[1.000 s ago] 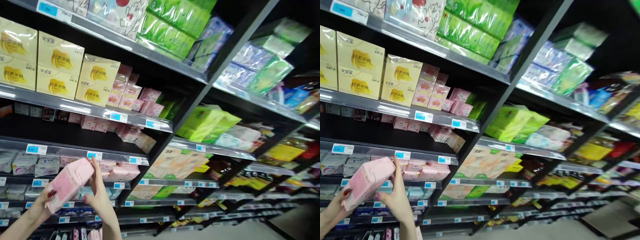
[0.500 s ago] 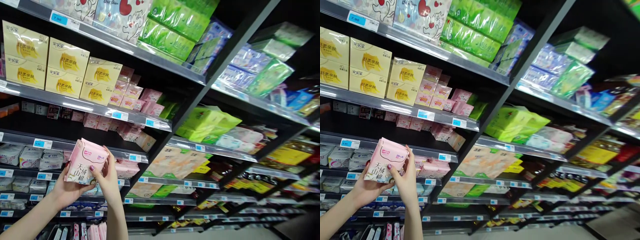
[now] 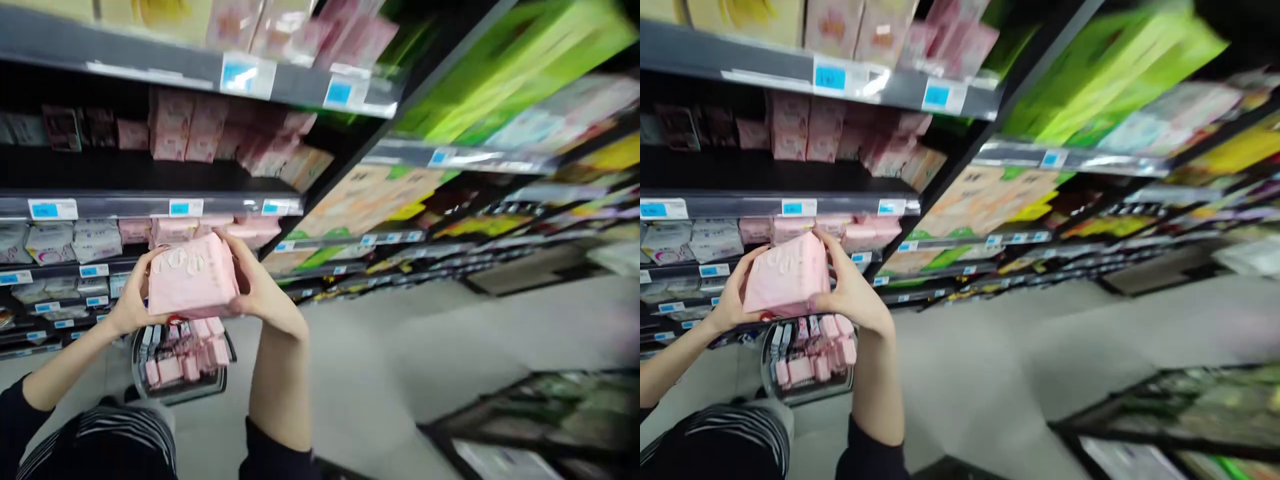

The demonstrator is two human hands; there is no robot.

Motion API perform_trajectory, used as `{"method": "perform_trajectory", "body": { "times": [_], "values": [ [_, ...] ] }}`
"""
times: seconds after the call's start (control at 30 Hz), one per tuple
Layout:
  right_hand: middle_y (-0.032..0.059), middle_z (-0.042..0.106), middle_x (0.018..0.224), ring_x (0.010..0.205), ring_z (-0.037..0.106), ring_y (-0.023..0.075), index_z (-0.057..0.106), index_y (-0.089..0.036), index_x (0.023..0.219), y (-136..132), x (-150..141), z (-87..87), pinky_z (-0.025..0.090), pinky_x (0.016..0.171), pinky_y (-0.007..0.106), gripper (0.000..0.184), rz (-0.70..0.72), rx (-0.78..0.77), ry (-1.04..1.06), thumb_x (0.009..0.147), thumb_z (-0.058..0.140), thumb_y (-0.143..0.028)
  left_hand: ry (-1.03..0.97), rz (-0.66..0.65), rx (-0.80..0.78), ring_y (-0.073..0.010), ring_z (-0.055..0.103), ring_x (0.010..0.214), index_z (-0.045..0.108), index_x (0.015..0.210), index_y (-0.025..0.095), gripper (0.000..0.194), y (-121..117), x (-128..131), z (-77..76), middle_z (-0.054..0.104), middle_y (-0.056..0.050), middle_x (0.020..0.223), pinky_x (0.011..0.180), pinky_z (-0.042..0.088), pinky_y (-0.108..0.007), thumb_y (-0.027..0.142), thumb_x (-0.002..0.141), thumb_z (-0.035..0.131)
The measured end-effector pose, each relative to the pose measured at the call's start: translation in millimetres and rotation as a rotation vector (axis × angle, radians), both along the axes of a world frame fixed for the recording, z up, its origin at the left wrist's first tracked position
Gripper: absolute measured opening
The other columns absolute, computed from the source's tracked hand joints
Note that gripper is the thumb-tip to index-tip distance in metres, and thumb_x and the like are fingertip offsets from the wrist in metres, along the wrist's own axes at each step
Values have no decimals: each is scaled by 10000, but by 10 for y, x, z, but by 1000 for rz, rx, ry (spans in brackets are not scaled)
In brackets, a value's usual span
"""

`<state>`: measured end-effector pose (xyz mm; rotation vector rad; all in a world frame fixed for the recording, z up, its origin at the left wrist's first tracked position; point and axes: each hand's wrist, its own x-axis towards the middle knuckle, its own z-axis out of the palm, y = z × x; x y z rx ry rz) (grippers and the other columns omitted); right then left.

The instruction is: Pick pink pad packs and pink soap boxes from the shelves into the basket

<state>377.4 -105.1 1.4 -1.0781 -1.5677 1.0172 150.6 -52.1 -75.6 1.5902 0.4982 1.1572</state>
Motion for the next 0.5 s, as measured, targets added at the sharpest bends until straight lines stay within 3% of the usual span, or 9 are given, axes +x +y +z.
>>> {"method": "perform_trajectory", "body": {
  "times": [0.1, 0.17, 0.27, 0.33, 0.37, 0.43, 0.5],
  "values": [
    [110, 325, 1507, 1404, 319, 333, 233, -242, 1503, -296, 157, -590, 241, 1176, 468, 1202, 52, -149, -164, 511, 887, -422, 362, 2, 164, -364, 419, 1329, 370, 1420, 187, 1058, -140, 16, -512, 423, -188, 1421, 1129, 347, -523, 432, 529, 885],
    [119, 322, 1497, 1383, 341, 304, 214, -223, 1494, -511, 182, -1216, 251, 1168, 449, 1106, -2, -269, -163, 567, 817, -265, 567, -76, 119, -371, 380, 1368, 323, 1446, 178, 1077, -277, 64, -932, 393, -201, 1450, 1146, 334, -526, 447, 557, 868],
    [119, 456, 1367, 1283, 441, 276, 323, -188, 1399, -851, 187, -2410, 313, 1126, 432, 904, -148, -502, 8, 589, 725, -228, 870, -229, -44, -370, 235, 1456, 149, 1537, 176, 1128, -519, 27, -1561, 229, -183, 1576, 1187, 271, -521, 331, 633, 806],
    [103, 530, 1259, 1215, 481, 289, 416, -181, 1293, -1090, 189, -3245, 348, 1092, 437, 835, -390, -655, 98, 520, 726, -234, 1019, -285, -131, -383, 215, 1461, 223, 1534, 185, 1063, -709, -193, -1903, 242, -166, 1586, 1184, 265, -550, 195, 616, 759],
    [86, 563, 1187, 1177, 497, 300, 470, -190, 1215, -1203, 183, -3643, 369, 1068, 445, 786, -577, -727, 123, 474, 729, -238, 1182, -328, -199, -337, 209, 1473, 284, 1517, 272, 985, -810, -366, -2038, 282, -86, 1586, 1205, 244, -515, 175, 633, 709],
    [82, 589, 1038, 1120, 513, 340, 485, -184, 1129, -1382, 143, -4382, 391, 1016, 511, 706, -729, -824, 139, 472, 726, -280, 1368, -355, -310, -363, 407, 1379, 479, 1398, 378, 780, -1003, -779, -2248, 484, -44, 1471, 1133, 361, -575, 160, 668, 645],
    [56, 593, 937, 1030, 559, 338, 482, -206, 1047, -1466, 40, -5057, 448, 933, 512, 615, -827, -881, 175, 498, 730, -332, 1518, -369, -378, -367, 580, 1217, 578, 1284, 415, 613, -1141, -1147, -2426, 629, -31, 1304, 1004, 486, -598, 203, 715, 660]
  ]
}}
